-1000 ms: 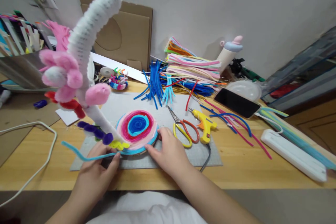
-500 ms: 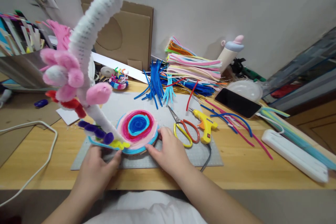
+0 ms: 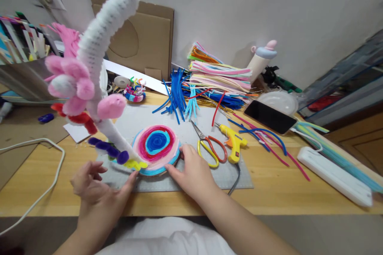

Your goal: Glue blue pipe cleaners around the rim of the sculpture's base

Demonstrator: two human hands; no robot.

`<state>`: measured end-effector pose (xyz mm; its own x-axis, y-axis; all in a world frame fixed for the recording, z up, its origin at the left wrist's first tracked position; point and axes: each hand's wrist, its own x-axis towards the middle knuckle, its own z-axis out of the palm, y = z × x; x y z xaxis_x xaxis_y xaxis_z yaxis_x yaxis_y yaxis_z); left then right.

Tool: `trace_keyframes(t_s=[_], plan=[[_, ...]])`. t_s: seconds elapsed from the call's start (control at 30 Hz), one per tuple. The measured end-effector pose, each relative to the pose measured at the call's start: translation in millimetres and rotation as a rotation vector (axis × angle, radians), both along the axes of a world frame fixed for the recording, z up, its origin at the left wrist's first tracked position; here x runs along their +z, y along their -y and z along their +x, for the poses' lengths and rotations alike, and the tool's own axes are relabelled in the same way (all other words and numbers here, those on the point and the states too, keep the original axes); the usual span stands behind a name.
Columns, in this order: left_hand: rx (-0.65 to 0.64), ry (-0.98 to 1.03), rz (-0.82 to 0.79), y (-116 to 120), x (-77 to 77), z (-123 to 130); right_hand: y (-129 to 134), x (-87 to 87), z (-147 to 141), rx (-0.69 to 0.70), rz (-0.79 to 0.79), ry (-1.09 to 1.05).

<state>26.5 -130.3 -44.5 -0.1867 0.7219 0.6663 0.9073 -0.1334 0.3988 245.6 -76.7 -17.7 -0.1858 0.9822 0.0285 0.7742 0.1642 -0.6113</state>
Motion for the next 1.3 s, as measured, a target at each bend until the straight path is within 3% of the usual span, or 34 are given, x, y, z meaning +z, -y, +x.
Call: trace_keyframes(t_s=[0.1, 0.27, 0.33, 0.67, 0.97, 1.1, 1.3], plan=[[-0.051, -0.141, 0.05, 0.9, 7.8, 1.0, -0.4, 0.2, -0.3, -0.003, -0.008, -0.004], [-0.445, -0.255, -0.123, 3.0, 7.3, -4.3, -0.5, 0.1, 0.1, 0.0, -0.021, -0.004], [-0.511, -0.264, -0.136, 6.5, 3.4, -5.4, 0.1, 0.2, 0.2, 0.001, -0.023, -0.004], [-0.474, -0.442, -0.209, 15.6, 4.4, 12.5, 0.7, -1.1, 1.0, 0.004, -0.02, -0.001], [-0.414, -0.43, -0.163, 14.8, 2.3, 17.6, 2.2, -1.0, 1.8, 0.006, -0.02, -0.024], [-0.419, -0.398, -0.166, 14.2, 3.2, 17.9, 0.4, -7.2, 9.7, 0.013, -0.016, -0.268], [-0.432, -0.348, -0.171, 14.0, 4.4, 17.4, -4.9, -26.6, 17.7, -0.144, -0.023, -0.523]])
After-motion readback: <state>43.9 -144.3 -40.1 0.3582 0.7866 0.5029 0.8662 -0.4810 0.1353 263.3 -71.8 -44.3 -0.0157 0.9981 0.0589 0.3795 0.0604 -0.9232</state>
